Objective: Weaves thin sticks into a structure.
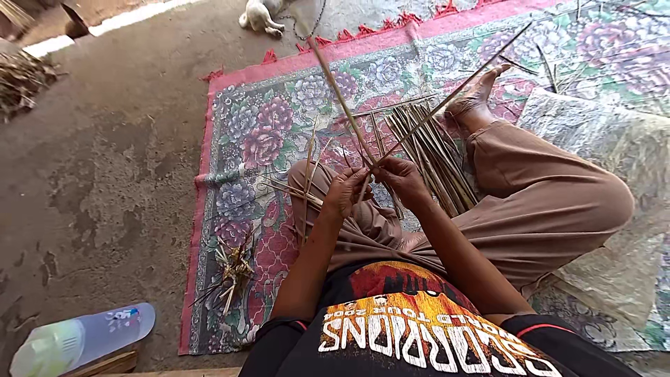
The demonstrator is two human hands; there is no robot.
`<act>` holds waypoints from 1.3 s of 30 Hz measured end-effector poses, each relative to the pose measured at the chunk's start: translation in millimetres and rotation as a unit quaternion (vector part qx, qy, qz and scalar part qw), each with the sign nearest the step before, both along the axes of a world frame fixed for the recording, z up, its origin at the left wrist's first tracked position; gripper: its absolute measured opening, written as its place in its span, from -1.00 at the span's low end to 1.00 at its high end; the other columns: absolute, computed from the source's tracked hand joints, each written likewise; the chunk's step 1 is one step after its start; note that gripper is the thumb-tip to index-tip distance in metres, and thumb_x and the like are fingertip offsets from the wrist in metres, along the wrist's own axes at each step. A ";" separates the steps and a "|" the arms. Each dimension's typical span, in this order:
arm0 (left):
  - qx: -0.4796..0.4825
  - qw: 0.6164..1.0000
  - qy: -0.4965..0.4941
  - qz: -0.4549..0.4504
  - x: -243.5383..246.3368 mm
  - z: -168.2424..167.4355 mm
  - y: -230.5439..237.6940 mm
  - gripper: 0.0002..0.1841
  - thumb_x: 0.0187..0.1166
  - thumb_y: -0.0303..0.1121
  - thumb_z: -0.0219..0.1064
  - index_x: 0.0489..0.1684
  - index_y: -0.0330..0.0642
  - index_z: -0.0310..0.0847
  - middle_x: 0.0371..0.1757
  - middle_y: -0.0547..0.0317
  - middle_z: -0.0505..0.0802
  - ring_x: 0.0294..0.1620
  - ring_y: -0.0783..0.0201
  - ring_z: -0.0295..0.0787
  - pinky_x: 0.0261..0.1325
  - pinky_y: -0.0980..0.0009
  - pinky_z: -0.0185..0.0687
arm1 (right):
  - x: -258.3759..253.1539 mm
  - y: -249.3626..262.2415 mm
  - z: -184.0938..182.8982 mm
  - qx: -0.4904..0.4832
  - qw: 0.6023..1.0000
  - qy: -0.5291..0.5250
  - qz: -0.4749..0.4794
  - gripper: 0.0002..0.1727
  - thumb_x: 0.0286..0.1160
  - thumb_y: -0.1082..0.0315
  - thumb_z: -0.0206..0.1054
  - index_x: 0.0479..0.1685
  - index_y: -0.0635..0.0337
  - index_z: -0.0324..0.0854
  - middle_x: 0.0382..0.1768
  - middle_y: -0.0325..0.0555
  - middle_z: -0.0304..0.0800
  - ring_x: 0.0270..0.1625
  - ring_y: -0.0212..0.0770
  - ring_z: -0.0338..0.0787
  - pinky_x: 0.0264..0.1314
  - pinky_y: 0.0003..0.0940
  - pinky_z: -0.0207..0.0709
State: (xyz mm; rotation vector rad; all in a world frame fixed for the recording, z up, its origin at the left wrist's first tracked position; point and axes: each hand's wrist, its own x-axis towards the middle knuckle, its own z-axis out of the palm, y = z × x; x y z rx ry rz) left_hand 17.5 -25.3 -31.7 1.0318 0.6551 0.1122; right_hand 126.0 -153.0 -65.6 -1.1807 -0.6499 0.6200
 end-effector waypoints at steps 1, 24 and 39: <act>0.020 1.000 -0.003 -0.004 -0.5 0.0 -1.2 -0.90 0.75 -0.35 0.24 -0.08 -0.06 0.67 -0.36 0.28 0.79 -0.52 0.44 0.71 -0.38 0.50 0.75 | 1.7 -2.5 0.1 -0.015 1.000 -0.008 0.008 -0.90 0.56 0.56 0.30 -0.15 0.20 0.69 -0.45 -0.36 0.73 -0.44 -0.57 0.63 -0.27 -0.64 0.57; 0.513 0.841 -0.168 0.036 -0.8 -35.1 -1.6 -0.86 0.48 -0.59 0.46 -0.08 -0.39 0.78 -0.22 0.03 0.87 -0.33 0.44 0.79 -0.18 0.53 0.75 | -19.2 13.9 -2.4 -0.044 0.987 0.150 -0.043 -0.84 0.76 0.42 0.15 -0.23 0.15 0.57 -0.52 -0.33 0.59 -0.50 -0.46 0.64 -0.21 -0.42 0.72; 0.222 0.970 -0.087 0.043 -0.2 -18.9 -2.3 -0.91 0.55 -0.59 0.39 -0.11 -0.26 0.69 -0.36 0.21 0.83 -0.50 0.46 0.74 -0.36 0.55 0.74 | -18.0 13.0 -8.6 0.038 0.980 0.197 -0.010 -0.85 0.73 0.50 0.15 -0.14 0.20 0.65 -0.42 -0.26 0.79 -0.45 -0.41 0.79 -0.19 -0.39 0.80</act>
